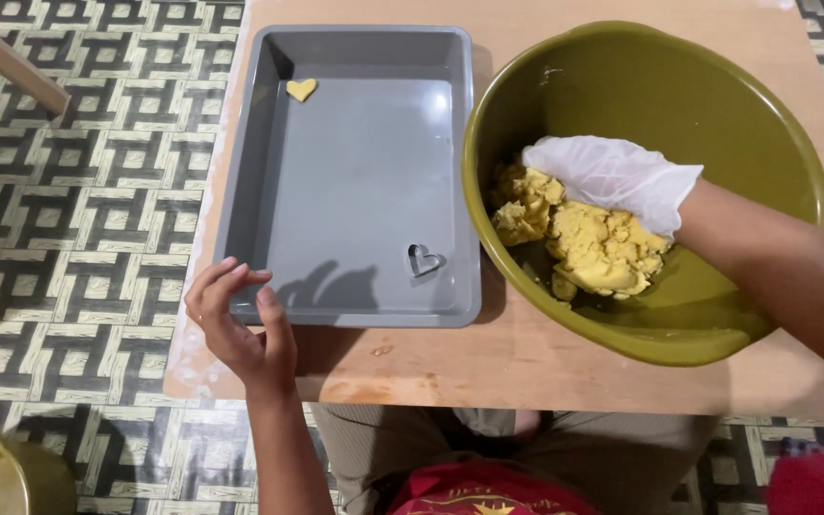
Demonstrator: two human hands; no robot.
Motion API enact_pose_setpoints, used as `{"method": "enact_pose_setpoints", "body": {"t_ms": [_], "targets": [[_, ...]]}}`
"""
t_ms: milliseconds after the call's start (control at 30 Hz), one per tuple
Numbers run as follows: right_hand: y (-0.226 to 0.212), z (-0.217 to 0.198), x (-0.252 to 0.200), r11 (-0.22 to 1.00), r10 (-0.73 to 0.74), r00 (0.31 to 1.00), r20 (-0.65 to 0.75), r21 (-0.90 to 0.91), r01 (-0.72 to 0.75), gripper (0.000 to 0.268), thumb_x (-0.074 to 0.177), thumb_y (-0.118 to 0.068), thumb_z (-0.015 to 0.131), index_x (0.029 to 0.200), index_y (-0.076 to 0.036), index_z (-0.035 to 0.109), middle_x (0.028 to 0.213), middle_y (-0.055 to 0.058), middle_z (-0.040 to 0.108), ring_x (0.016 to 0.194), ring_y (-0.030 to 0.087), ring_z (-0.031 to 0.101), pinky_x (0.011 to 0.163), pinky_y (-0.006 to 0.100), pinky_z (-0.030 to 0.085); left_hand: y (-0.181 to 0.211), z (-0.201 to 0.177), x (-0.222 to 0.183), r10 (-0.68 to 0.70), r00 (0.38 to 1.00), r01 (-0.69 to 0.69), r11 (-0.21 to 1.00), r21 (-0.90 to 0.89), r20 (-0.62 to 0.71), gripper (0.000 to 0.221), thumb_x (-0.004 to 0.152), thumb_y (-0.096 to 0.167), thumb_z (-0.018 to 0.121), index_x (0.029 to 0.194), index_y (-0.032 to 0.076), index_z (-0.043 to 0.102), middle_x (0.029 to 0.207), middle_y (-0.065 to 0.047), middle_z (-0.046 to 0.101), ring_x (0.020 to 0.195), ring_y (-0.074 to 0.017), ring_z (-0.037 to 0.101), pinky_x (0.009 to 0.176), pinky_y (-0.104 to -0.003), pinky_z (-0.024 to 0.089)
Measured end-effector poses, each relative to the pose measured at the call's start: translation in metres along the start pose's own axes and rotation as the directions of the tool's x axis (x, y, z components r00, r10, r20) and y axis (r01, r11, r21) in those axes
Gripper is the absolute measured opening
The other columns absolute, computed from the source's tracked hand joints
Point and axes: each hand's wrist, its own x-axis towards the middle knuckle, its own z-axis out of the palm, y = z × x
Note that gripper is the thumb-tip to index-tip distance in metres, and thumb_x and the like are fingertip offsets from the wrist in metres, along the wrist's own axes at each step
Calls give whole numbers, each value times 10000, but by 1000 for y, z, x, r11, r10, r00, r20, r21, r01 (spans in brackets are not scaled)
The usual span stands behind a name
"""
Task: A person wearing gloves uses a heart-shaped cookie cutter to create small cookies from dough and places them on a tray, then kneads the dough in the bowl.
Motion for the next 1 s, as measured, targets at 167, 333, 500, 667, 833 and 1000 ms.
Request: {"method": "enact_pose_setpoints", "body": {"t_ms": [167, 333, 500, 667, 833, 1000], "targets": [[12, -24, -8, 997, 77, 997, 10, 21, -77, 819, 752, -345, 872, 1468, -248, 488, 1413, 196, 554, 1297, 493, 556, 1069, 629, 513, -8, 4, -5, 10, 1000, -10, 1000, 6, -6, 241, 1016, 79, 598, 1223, -44, 592, 951, -100, 687, 1137, -355, 548, 1081, -476, 426], [13, -39, -18, 986, 159, 986, 48, 48, -161, 749, 764, -343, 862, 1444, -293, 552, 1391, 171, 617, 1295, 458, 587, 1092, 599, 504, 4, 3, 4, 33, 999, -34, 997, 66, 12, 239, 1000, 45, 613, 1233, -9, 611, 974, -66, 700, 1136, -336, 562, 1085, -477, 392], [-3, -48, -25, 973, 216, 974, 73, 68, -221, 700, 773, -341, 853, 1426, -326, 599, 1374, 152, 665, 1294, 431, 610, 1109, 576, 496, 19, 8, 6, 112, 990, -117, 991, 67, 84, 272, 950, 54, 665, 1221, 43, 647, 1014, -31, 723, 1118, -337, 589, 1061, -482, 377], [-24, -61, -20, 983, 155, 982, 111, 86, -165, 718, 756, -269, 883, 1425, -277, 621, 1368, 191, 671, 1289, 457, 612, 1116, 592, 486, 141, 47, 27, 154, 905, -53, 966, -253, 397, 430, 883, 107, 721, 1310, 118, 675, 1235, -82, 728, 1277, -409, 597, 1101, -535, 391], [-64, -96, -48, 934, 255, 914, 315, 166, -317, 695, 800, -481, 695, 1468, -305, 615, 1529, -84, 615, 1371, 139, 589, 1175, 304, 407, 185, 72, 35, 398, 622, -313, 916, -251, 674, 508, 1070, 237, 709, 1523, 211, 480, 1616, -30, 465, 1542, -354, 425, 1265, -576, 328], [-49, -96, -70, 974, 183, 912, 366, 62, -220, 643, 880, -528, 569, 1506, -389, 528, 1631, -199, 455, 1500, 92, 459, 1276, 321, 299, 183, 76, 31, 375, 653, -316, 924, -213, 658, 455, 1089, 257, 672, 1508, 251, 496, 1569, 4, 530, 1501, -311, 461, 1217, -572, 313]]}}
